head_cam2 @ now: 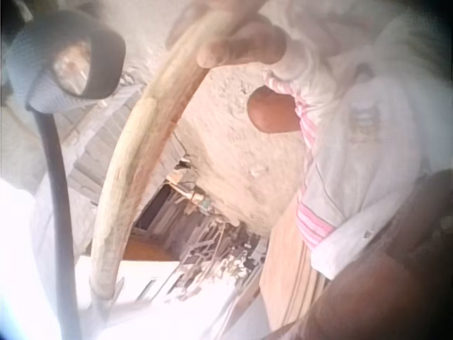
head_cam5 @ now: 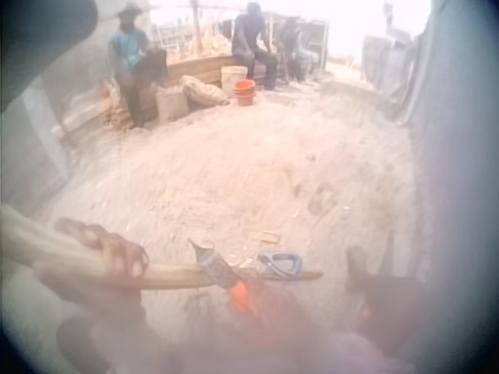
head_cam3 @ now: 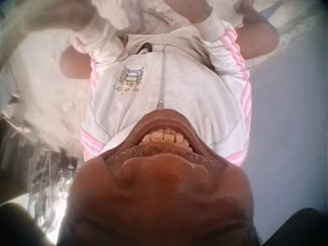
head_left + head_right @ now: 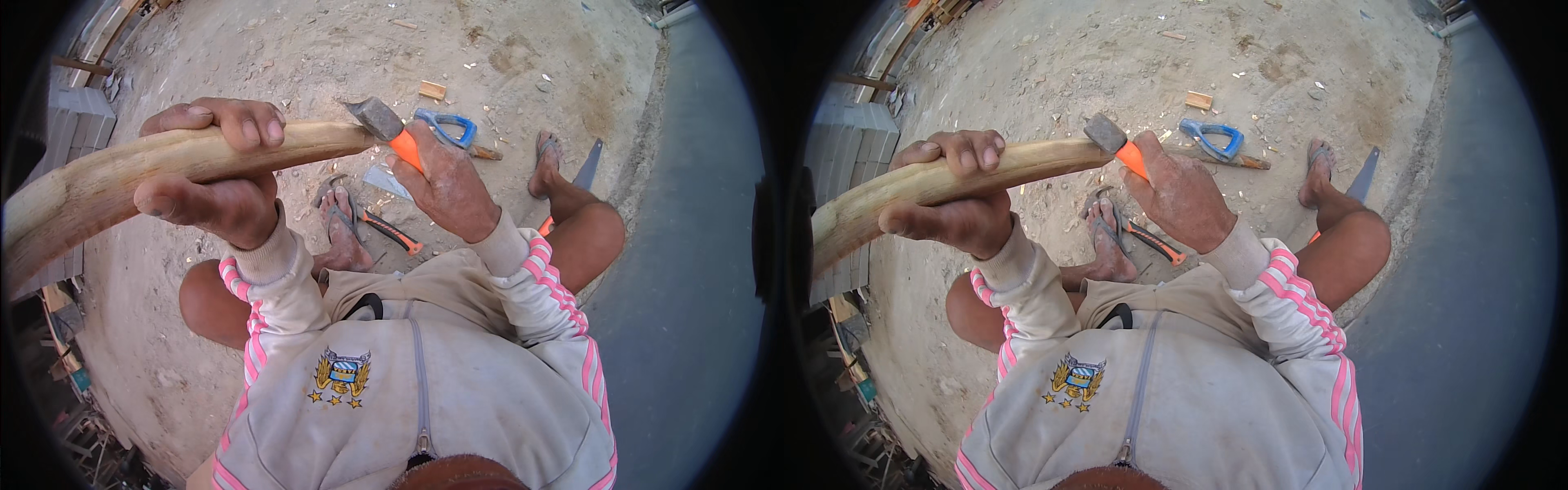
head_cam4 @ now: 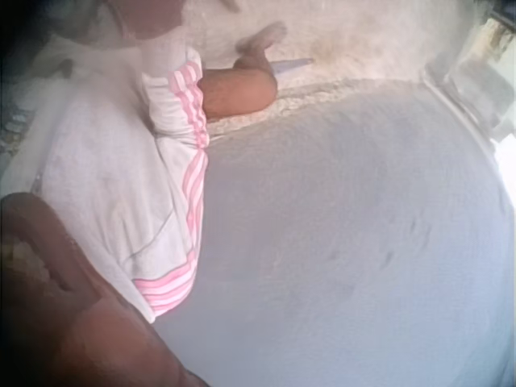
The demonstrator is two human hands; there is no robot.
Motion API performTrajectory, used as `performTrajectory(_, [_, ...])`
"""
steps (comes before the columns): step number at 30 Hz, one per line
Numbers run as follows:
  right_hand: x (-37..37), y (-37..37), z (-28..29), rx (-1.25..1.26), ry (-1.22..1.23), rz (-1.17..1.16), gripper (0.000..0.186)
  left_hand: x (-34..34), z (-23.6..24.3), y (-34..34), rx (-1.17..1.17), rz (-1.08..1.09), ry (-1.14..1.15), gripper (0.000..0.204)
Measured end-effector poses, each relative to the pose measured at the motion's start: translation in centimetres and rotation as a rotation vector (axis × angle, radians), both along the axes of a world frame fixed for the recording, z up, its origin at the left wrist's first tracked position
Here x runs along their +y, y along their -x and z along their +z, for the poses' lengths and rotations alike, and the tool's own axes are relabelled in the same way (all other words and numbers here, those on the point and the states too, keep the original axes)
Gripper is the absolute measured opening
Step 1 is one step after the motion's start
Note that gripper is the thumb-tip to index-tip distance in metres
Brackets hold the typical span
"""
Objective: The person sits on the ground and uses a small axe to shape a piece of wood. They hold the wood in their left hand and the axe in their right, repeatedly striking the wood to shave off pieces and refine its shape.
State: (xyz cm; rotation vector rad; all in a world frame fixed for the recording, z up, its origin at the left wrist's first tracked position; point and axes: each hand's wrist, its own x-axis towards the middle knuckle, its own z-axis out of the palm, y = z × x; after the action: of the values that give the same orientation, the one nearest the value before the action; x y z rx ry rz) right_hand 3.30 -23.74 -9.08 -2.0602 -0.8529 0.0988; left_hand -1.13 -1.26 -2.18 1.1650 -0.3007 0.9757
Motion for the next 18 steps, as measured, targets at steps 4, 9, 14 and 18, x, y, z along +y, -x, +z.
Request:
performTrajectory(4, [0.2, 0.2, -1.0, 0.138, -0.089, -0.102, 0.031, 0.2, 0.6, -0.2, 0.056, 0.303, -0.079, 0.066])
performTrajectory(9, [1.8, 0.7, 4.4, 0.060, -0.227, -0.105, 0.029, -0.8, 1.1, -0.1, 0.110, 0.588, -0.129, 0.063])
performTrajectory(14, [2.3, 1.8, 6.5, 0.008, -0.292, -0.086, 0.028, -1.4, 1.1, -0.3, 0.081, 0.501, -0.119, 0.057])
performTrajectory(18, [2.3, 1.1, 2.6, -0.003, -0.101, -0.047, 0.027, -1.4, 0.3, -0.4, -0.050, 0.417, -0.096, 0.038])
